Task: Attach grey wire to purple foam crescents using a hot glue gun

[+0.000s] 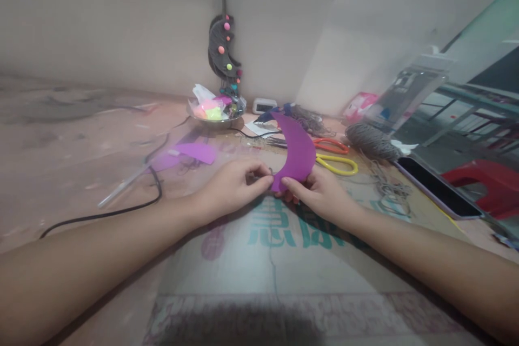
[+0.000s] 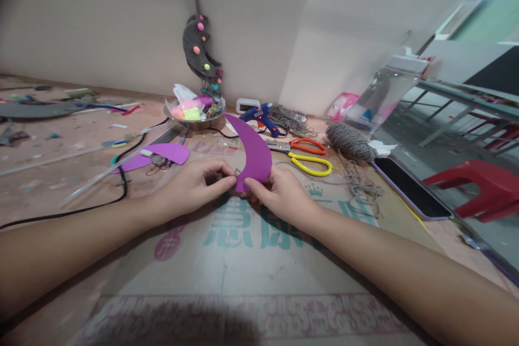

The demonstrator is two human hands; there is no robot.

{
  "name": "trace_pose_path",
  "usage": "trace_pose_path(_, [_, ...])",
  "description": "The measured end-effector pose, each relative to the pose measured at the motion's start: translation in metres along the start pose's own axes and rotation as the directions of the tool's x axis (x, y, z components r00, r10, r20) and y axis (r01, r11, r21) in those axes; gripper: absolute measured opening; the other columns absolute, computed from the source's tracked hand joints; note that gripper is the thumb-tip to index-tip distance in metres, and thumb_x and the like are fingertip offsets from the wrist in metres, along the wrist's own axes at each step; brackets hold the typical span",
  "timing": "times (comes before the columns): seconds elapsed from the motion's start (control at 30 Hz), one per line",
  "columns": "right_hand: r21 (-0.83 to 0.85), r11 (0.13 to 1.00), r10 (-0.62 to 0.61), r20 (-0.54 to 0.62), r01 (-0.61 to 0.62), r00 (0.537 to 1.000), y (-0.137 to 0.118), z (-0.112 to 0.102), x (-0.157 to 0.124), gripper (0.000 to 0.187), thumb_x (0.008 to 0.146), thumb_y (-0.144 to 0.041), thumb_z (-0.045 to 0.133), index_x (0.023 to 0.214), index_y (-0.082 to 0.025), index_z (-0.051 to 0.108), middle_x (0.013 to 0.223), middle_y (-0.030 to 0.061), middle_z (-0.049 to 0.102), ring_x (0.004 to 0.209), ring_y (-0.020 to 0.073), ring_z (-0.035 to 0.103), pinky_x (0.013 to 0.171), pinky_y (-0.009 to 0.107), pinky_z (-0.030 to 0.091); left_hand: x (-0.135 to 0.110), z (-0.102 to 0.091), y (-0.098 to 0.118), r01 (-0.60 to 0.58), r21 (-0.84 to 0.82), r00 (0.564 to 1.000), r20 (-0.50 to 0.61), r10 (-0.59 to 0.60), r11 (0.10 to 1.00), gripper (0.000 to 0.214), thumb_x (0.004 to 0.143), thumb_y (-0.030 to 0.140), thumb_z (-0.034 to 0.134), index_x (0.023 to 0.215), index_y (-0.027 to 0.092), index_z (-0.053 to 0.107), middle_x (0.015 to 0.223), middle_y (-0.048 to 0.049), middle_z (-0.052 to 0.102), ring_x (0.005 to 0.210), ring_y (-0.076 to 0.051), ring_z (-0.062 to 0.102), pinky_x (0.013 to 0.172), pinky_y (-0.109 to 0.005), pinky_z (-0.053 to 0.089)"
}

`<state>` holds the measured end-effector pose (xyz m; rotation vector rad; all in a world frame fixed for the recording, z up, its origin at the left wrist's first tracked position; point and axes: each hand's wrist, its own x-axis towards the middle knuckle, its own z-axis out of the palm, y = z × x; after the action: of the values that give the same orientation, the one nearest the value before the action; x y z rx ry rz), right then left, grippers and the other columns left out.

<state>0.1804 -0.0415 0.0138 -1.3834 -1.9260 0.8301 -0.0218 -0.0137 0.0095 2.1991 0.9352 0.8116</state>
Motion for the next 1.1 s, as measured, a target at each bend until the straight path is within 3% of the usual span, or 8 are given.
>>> trace_pose_path(0.2, [0.018,1.0,-0.009,0.007,0.008,1.0,0.001,-0.0001,0.0015,0.023,0.085,-0.035,0.057,0.075,-0.015,0.063,0.06,0.002,0.066,0.051,0.013,0.061,0.049,0.022,0.048,0.0008,-0.0011,-0.0016,-0.01,-0.037,1.0,0.026,0.011,0.999,0.022,0.089,0.028,0.05,0.081,0.018,0.067,0.078,0.0008,0.069,0.073,-0.014,0.059,0.069,-0.024,0.043])
trace_pose_path(0.37, [0.063,0.998,0.023,0.012,-0.024,1.0,0.0046,-0.0017,0.0042,0.029,0.088,-0.038,0.054,0.07,-0.016,0.06,0.057,0.002,0.065,0.049,0.0111,0.059,0.048,0.021,0.046,0.0018,-0.0007,-0.0038,0.04,-0.081,0.999,0.019,-0.039,0.996,0.04,0.095,0.041,0.038,0.076,0.016,0.063,0.073,0.0,0.064,0.072,-0.015,0.058,0.065,-0.025,0.042])
trace_pose_path(0.53, [0.104,0.993,0.051,-0.003,-0.051,0.999,0.0033,-0.0031,0.0036,0.028,0.087,-0.036,0.055,0.069,-0.016,0.058,0.056,0.0015,0.064,0.047,0.01,0.057,0.048,0.02,0.045,0.0017,-0.0005,-0.0015,0.121,-0.016,0.992,-0.014,-0.122,0.992,0.032,0.091,0.04,0.047,0.08,0.016,0.065,0.075,-0.0002,0.066,0.071,-0.016,0.058,0.063,-0.025,0.041])
trace_pose_path(0.73, [0.21,0.975,0.068,0.021,-0.071,0.997,0.0014,-0.0043,0.0034,0.028,0.085,-0.04,0.057,0.075,-0.015,0.063,0.063,0.003,0.067,0.05,0.0106,0.059,0.048,0.021,0.047,0.0007,-0.0004,0.0,0.1,-0.035,0.995,0.013,-0.099,0.994,0.029,0.091,0.037,0.049,0.08,0.018,0.067,0.079,-0.0002,0.07,0.073,-0.015,0.062,0.067,-0.026,0.044])
trace_pose_path(0.87, [0.231,0.968,0.088,0.032,-0.093,0.996,0.0044,-0.004,0.0048,0.03,0.084,-0.042,0.058,0.076,-0.014,0.064,0.065,0.0033,0.068,0.05,0.0102,0.058,0.049,0.021,0.047,0.0009,0.0016,-0.0012,0.096,-0.084,0.995,0.013,-0.096,0.992,0.019,0.088,0.032,0.056,0.095,0.02,0.069,0.092,-0.0004,0.072,0.084,-0.016,0.065,0.076,-0.026,0.048])
trace_pose_path(1.0, [0.265,0.961,0.079,0.027,-0.083,0.997,0.0066,-0.003,0.0066,0.033,0.082,-0.046,0.06,0.077,-0.014,0.063,0.065,0.003,0.068,0.05,0.0098,0.058,0.049,0.021,0.047,0.0001,0.0031,-0.0051,0.027,-0.048,0.995,-0.094,-0.032,0.998,0.019,0.086,0.031,0.06,0.1,0.018,0.064,0.095,-0.0024,0.068,0.088,-0.016,0.063,0.079,-0.028,0.049])
trace_pose_path(1.1, [0.3,0.949,0.083,0.057,-0.096,0.995,0.0075,-0.0029,0.0079,0.035,0.082,-0.048,0.059,0.078,-0.014,0.063,0.067,0.0039,0.069,0.051,0.0092,0.058,0.049,0.02,0.047,-0.0015,0.0033,-0.0074,-0.133,0.089,0.967,-0.208,0.149,0.987,0.014,0.085,0.028,0.064,0.095,0.018,0.064,0.095,-0.0033,0.062,0.094,-0.017,0.058,0.084,-0.03,0.046])
